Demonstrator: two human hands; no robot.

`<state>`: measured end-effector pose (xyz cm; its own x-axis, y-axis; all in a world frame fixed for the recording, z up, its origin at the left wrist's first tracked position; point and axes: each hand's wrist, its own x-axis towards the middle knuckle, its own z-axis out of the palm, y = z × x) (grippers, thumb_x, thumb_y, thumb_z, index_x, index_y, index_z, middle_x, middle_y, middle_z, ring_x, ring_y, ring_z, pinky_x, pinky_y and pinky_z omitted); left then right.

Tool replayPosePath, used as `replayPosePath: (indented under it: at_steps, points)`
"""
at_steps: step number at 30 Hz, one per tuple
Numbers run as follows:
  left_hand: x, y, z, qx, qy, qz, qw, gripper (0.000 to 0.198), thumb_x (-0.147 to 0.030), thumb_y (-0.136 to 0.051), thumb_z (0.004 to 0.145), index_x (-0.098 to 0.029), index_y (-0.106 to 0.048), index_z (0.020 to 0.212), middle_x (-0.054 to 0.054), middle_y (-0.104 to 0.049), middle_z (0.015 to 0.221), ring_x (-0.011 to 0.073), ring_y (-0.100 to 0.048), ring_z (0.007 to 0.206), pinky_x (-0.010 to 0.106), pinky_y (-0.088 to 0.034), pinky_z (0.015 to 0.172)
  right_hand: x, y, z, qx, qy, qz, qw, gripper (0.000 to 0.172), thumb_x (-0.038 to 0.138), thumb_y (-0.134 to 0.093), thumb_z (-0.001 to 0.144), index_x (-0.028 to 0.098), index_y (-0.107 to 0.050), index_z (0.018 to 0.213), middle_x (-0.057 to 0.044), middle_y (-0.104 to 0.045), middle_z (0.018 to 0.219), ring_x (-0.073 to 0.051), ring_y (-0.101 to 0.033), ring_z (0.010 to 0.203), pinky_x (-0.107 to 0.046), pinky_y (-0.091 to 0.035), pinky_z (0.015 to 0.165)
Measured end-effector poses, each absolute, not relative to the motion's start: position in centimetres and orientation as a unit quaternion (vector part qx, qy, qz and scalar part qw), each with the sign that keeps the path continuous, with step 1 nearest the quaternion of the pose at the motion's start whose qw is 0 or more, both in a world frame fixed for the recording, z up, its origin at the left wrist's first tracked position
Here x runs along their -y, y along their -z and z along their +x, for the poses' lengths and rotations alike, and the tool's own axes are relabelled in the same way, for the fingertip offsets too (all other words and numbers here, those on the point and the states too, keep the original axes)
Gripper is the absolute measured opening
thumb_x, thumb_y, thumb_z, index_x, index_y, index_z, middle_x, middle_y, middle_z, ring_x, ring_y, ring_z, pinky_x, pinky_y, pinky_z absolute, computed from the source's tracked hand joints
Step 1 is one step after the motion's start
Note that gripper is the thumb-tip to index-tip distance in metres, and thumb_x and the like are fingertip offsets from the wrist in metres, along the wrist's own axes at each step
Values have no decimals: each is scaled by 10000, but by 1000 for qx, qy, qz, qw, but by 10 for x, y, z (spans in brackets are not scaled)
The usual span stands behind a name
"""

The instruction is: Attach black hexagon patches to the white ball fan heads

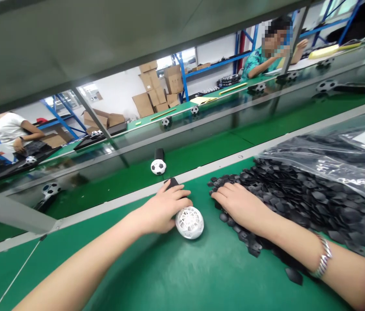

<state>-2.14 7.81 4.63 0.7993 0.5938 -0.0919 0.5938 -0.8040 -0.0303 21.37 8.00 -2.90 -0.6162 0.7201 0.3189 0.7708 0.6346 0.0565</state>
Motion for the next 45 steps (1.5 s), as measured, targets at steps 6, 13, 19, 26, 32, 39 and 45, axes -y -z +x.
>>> replayPosePath:
  at_steps: [6,13,19,26,32,39,45]
  points:
    - [-62,-34,-8,-401,63,914,11,208,-302,-529,744,-166,-538,901,60,-566,855,214,-553,780,341,-481,723,-78,28,222,894,71,-412,163,161,94,-532,834,158,-611,958,-48,-625,830,-228,-532,821,-355,-376,708]
    - [-41,-18,0,-498,-8,859,122,732,-296,-501,734,-225,-165,1380,77,-502,1155,244,-530,1012,359,-463,842,-64,9,215,846,-164,-406,306,116,213,-466,876,199,-580,861,-19,-629,862,-173,-566,820,-298,-441,726]
    - [-41,-17,2,-537,-13,830,152,720,-312,-461,771,-181,-135,1399,118,-495,1206,288,-505,1076,415,-439,878,-49,2,206,832,-232,-386,325,153,227,-428,891,216,-564,960,-36,-616,914,-171,-568,841,-292,-458,724]
    - [-33,-17,2,-532,-68,824,181,752,-397,-550,764,-220,-173,1390,96,-420,1287,289,-424,1159,426,-417,920,-45,4,204,838,-268,-356,315,123,220,-449,883,210,-568,852,-32,-597,843,-161,-555,759,-275,-452,666]
    - [-35,-18,3,-505,-107,834,195,653,-428,-625,731,-271,-331,1292,49,-472,1240,257,-491,1077,428,-419,901,-41,8,200,822,-309,-358,316,119,217,-498,866,223,-613,837,-27,-588,831,-157,-550,756,-270,-443,669]
    - [-38,-20,5,-513,-100,837,162,602,-476,-605,741,-219,-396,1243,64,-528,1150,251,-527,1008,414,-434,859,-39,13,195,802,-317,-388,325,108,249,-535,840,217,-615,775,-8,-607,732,-149,-557,646,-254,-451,569]
    - [-39,-19,5,-523,-80,835,151,649,-483,-561,765,-181,-363,1305,98,-520,1156,275,-522,1025,432,-421,877,-35,12,196,834,-247,-363,333,143,226,-481,875,220,-623,854,-32,-640,833,-173,-591,777,-293,-472,701]
